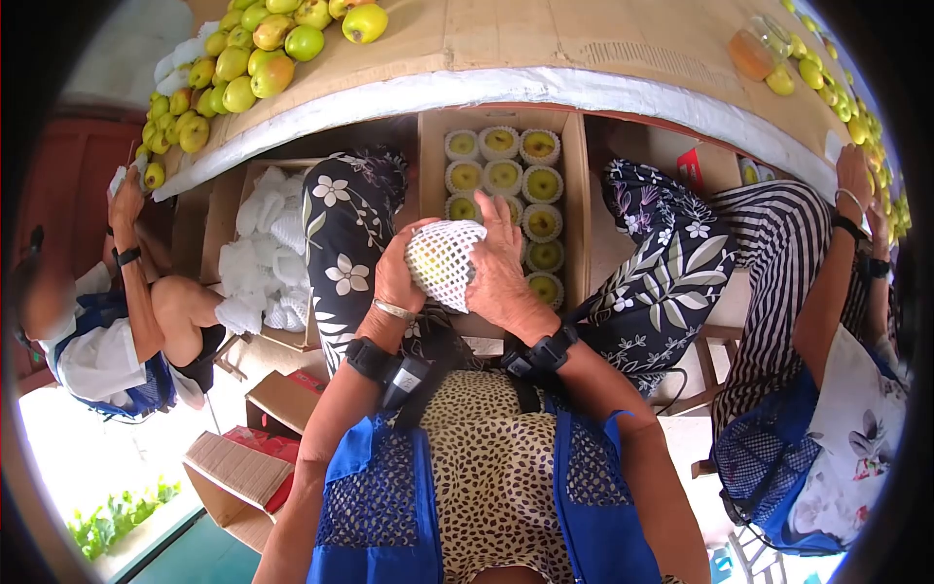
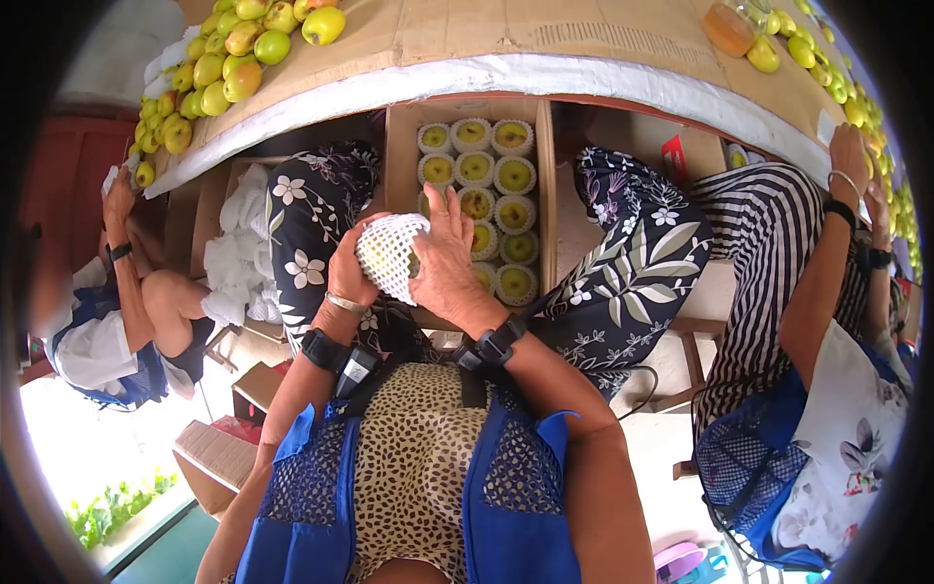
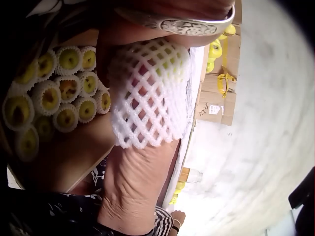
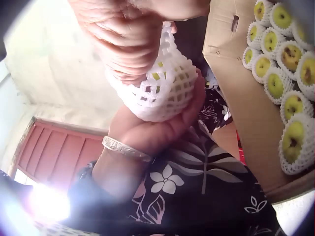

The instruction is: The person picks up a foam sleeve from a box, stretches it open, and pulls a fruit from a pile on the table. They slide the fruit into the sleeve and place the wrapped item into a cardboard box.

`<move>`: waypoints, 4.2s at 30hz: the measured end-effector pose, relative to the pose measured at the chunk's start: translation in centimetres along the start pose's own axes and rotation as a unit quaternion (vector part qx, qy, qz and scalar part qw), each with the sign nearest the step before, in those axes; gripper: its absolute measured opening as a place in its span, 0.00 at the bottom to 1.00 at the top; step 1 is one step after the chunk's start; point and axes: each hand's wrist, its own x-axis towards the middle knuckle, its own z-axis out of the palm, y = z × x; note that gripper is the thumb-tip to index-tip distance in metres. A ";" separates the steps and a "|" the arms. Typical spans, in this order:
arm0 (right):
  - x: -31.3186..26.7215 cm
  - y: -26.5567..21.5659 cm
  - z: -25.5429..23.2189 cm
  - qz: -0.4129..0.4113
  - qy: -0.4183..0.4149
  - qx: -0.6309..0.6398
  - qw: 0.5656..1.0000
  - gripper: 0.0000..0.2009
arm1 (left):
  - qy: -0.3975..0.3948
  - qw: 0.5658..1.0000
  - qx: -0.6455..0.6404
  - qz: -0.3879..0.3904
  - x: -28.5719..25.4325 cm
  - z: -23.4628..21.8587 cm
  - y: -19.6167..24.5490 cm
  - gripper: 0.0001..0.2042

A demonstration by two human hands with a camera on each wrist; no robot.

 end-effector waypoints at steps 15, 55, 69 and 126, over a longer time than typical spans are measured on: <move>-0.2 0.3 1.1 -0.003 0.046 0.055 0.997 0.19 | -0.008 0.997 -0.067 0.038 0.1 0.4 -0.1 0.20; 0.2 -0.2 -1.3 0.031 0.030 0.273 0.961 0.28 | 0.005 0.987 0.151 0.050 0.0 0.0 -1.2 0.09; 0.5 0.2 -1.9 0.091 -0.104 0.201 0.970 0.29 | -0.090 0.969 0.228 -0.001 -0.8 0.8 -0.1 0.19; 0.6 -0.9 -0.3 0.020 0.046 0.141 0.989 0.45 | -0.096 0.978 -0.175 -0.057 -0.3 0.7 0.2 0.20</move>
